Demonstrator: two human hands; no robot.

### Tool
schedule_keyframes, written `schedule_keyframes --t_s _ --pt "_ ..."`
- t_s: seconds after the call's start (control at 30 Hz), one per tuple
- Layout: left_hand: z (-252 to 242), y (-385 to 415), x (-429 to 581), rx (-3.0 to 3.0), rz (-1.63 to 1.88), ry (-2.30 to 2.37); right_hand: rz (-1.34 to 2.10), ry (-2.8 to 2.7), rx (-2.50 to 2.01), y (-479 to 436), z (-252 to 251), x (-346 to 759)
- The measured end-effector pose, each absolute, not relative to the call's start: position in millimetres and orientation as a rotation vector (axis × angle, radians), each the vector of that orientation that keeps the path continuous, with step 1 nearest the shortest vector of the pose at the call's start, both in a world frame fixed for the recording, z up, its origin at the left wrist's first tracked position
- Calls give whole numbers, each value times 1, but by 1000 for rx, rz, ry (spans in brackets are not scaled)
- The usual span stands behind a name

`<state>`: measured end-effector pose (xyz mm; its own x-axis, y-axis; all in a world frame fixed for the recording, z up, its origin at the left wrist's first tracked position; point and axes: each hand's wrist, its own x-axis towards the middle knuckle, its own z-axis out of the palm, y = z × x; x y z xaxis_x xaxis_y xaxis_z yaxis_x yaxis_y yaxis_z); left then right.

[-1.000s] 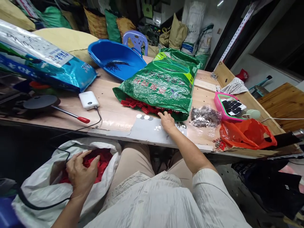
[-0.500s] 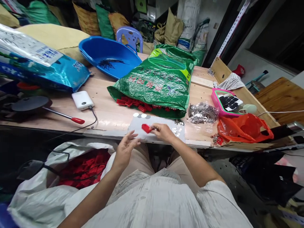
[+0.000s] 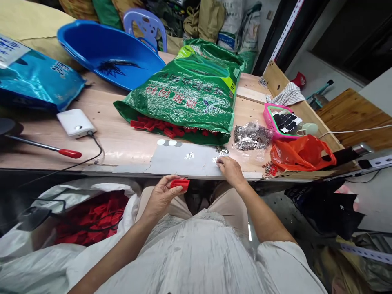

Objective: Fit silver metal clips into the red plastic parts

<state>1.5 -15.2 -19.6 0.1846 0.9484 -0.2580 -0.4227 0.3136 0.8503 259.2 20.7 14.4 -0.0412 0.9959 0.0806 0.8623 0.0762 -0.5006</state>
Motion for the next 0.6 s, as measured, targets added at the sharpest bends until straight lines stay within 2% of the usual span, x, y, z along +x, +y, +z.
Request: schedule_keyframes --t_s 0.2,0.6 --pt "-18 -15 4 910 1186 981 251 -2093 -1994 45 15 258" --pt "-12 -19 0 1117 1297 1041 422 -2260 -1824 77 7 267"
